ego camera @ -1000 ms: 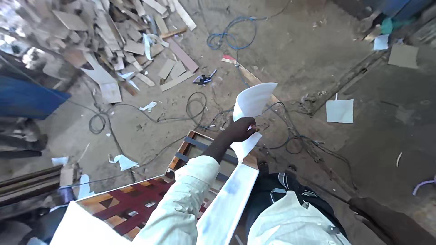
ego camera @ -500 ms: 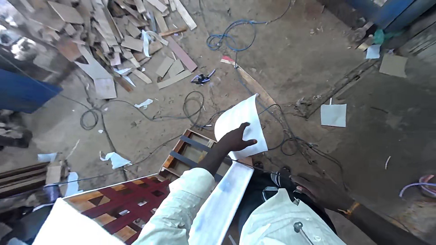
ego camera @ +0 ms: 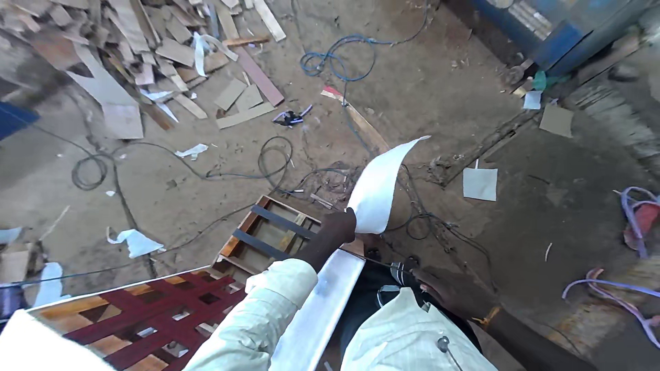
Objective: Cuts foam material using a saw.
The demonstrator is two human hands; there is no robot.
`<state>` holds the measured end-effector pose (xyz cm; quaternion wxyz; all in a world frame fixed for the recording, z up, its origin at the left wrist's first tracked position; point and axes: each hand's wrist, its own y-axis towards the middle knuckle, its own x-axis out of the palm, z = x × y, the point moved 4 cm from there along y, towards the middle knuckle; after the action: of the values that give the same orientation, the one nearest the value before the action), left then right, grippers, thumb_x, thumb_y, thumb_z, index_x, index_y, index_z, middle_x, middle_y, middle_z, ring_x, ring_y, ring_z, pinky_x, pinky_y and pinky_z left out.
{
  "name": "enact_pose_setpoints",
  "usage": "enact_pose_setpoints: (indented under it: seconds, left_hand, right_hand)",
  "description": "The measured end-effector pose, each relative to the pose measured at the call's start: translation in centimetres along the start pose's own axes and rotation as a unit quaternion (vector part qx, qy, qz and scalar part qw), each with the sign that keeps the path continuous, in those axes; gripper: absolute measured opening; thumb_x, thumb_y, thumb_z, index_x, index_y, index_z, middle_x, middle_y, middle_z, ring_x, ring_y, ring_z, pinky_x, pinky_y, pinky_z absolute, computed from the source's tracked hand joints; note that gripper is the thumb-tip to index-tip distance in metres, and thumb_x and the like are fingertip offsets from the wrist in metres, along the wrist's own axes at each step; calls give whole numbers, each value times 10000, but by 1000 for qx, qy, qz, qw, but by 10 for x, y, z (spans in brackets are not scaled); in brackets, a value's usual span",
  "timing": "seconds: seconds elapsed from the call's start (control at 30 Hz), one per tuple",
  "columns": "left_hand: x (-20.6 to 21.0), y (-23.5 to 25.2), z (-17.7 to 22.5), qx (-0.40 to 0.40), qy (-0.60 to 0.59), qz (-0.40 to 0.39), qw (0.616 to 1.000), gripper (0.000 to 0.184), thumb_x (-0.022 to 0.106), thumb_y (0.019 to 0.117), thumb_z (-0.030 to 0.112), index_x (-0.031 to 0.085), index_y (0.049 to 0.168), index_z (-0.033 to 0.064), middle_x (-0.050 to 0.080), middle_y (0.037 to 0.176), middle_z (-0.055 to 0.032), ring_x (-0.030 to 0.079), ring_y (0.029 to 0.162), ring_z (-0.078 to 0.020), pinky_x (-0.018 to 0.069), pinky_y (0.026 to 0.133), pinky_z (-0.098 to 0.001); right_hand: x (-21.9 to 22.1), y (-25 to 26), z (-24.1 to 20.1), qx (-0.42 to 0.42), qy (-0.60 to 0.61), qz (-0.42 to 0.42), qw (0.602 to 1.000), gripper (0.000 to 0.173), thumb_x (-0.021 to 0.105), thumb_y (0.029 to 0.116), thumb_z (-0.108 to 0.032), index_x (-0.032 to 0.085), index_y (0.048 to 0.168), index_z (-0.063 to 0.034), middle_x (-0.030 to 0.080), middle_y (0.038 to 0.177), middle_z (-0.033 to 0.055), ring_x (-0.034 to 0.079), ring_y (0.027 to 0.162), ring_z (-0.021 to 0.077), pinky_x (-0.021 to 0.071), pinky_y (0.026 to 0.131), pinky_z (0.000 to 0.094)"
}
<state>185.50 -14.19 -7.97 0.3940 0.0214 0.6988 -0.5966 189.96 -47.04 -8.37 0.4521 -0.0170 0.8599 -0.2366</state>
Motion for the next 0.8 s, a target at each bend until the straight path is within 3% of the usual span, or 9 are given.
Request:
enact_pose_setpoints:
  seconds: [0.13, 0.23, 0.37, 0.53, 0.67, 0.8]
  left_hand:
    - [2, 4, 4, 44, 18, -13, 999, 432, 757, 823, 196, 630, 1217, 74, 698, 1116, -189, 685, 1041, -403, 551, 778, -642]
    - [4, 4, 1, 65, 25, -11, 998, 367, 745, 831, 193, 663, 1173, 90, 704, 1107, -177, 686, 1031, -400, 549, 764, -647]
    - [2, 0, 1, 65, 16, -15, 998, 401, 741, 842, 198, 660, 1226, 118, 702, 1148, -177, 680, 1061, -410, 545, 782, -667]
    - [0, 2, 5, 78, 42, -10, 996, 422, 729, 874, 215, 657, 1288, 168, 703, 1194, -161, 678, 1087, -407, 541, 802, -669]
    - [-2, -1, 6, 82, 60, 3, 995, 431, 726, 891, 212, 642, 1314, 193, 702, 1213, -142, 681, 1100, -386, 550, 819, -648]
    - [-2, 0, 5, 76, 62, 1, 995, 418, 708, 912, 218, 630, 1321, 202, 706, 1204, -139, 684, 1097, -383, 551, 822, -645]
  right_hand:
    - [6, 4, -14, 19, 19, -9, 1000, 427, 395, 1098, -399, 457, 1515, -327, 639, 1298, 74, 698, 1014, 290, 595, 785, 494]
    - [9, -29, -2, 35, 21, -11, 999, 417, 383, 1104, -412, 494, 1491, -305, 656, 1278, 84, 701, 1034, 291, 602, 801, 498]
    - [9, -45, 7, 61, 8, -34, 998, 419, 383, 1103, -400, 491, 1495, -298, 647, 1299, 104, 702, 1048, 321, 604, 786, 516]
    - [17, 9, -22, 51, 50, -15, 997, 431, 400, 1098, -376, 463, 1522, -331, 638, 1317, 79, 689, 1051, 308, 585, 835, 516]
    - [7, -19, -11, 69, 35, -27, 997, 400, 463, 1088, -329, 501, 1485, -319, 656, 1232, 96, 705, 959, 320, 598, 743, 521]
    - [1, -32, 1, 89, 25, -47, 995, 400, 453, 1090, -326, 491, 1488, -334, 654, 1261, 92, 688, 1033, 333, 587, 789, 529]
